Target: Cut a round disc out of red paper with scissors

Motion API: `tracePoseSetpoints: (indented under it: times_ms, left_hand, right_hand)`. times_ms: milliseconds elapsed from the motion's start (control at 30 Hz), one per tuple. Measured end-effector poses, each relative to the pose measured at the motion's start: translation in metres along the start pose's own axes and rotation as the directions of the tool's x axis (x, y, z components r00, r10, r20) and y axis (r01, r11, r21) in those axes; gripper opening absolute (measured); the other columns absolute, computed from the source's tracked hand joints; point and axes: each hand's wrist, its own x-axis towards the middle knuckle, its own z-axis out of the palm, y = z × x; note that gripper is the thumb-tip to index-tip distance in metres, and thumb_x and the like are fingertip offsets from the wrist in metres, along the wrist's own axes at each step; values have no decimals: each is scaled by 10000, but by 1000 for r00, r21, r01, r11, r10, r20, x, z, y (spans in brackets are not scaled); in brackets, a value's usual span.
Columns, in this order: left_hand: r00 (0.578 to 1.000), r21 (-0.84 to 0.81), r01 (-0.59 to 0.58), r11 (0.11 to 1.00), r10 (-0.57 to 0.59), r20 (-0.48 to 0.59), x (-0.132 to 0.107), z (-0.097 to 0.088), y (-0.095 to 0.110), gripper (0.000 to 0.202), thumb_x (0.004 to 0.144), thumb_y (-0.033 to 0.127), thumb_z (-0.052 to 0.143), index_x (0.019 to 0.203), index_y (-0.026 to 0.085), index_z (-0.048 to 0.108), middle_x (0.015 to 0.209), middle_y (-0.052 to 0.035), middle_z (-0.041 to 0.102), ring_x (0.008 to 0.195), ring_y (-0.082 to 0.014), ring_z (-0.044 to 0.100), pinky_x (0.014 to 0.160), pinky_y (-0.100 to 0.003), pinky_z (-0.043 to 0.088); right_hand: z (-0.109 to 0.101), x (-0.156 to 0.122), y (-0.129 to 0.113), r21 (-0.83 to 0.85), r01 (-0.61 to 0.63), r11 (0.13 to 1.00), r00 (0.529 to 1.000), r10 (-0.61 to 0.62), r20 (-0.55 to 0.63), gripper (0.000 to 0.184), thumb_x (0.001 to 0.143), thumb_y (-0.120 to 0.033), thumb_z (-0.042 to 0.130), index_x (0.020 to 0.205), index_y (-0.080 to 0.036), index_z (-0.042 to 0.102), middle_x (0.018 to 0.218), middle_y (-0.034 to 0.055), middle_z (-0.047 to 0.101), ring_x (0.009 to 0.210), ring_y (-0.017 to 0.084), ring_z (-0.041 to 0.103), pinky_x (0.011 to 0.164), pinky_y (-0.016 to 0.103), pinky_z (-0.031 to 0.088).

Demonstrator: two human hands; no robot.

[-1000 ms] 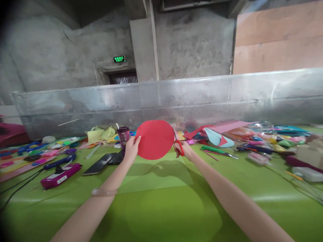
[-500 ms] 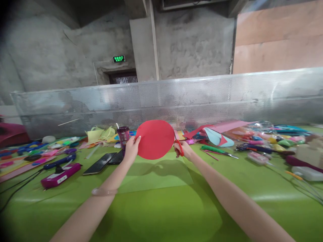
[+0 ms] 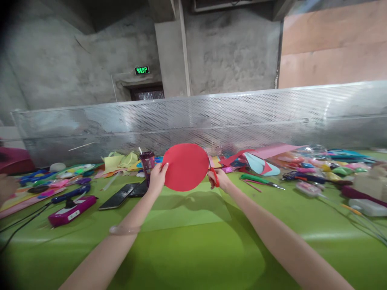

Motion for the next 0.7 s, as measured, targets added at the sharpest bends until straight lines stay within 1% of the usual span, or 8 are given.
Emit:
tracePoseSetpoints:
  times_ms: [100, 167, 300, 533, 700]
  left_hand:
    - [1000, -17, 7, 1000, -7, 12, 0, 0, 1, 285, 781, 453, 480, 690, 182, 493, 646, -8, 536, 629, -165, 508, 585, -249, 375]
    - [1000, -9, 5, 1000, -5, 10, 0, 0, 2, 284, 780, 449, 484, 692, 180, 500, 647, -12, 543, 629, -167, 516, 583, -251, 378]
    - [1000, 9, 1, 1000, -1, 0, 0, 0, 3, 277, 785, 439, 483, 680, 183, 490, 639, -7, 538, 616, -162, 509, 567, -246, 368]
    - [1000, 36, -19, 999, 20, -13, 1, 0, -1, 289, 787, 431, 482, 628, 194, 436, 584, 20, 472, 565, -142, 458, 533, -231, 333]
    - [1000, 22, -27, 999, 27, -1, 2, 0, -3, 272, 788, 437, 473, 668, 193, 474, 631, 3, 507, 614, -156, 481, 568, -242, 356]
  right_hand:
    - [0, -2, -2, -12, 16, 1000, 1000, -16, 0, 273, 681, -245, 435, 412, -197, 426, 315, -1, 479, 318, 102, 441, 372, 217, 351]
    - [1, -2, -3, -9, 6, 1000, 1000, -6, -7, 274, 681, -247, 435, 412, -197, 423, 313, 1, 478, 317, 103, 442, 372, 217, 351]
    - [1, -1, -1, 10, -18, 1000, 1000, 18, -21, 253, 673, -236, 436, 424, -197, 428, 317, -3, 479, 316, 104, 440, 369, 219, 354]
    - [1, 0, -1, 18, 5, 1000, 1000, -5, -10, 264, 675, -235, 435, 414, -199, 414, 318, -13, 467, 307, 99, 416, 361, 221, 364]
    - [1, 0, 0, 6, 1, 1000, 1000, -1, -26, 279, 679, -225, 432, 403, -197, 403, 309, -21, 447, 304, 93, 405, 357, 214, 361]
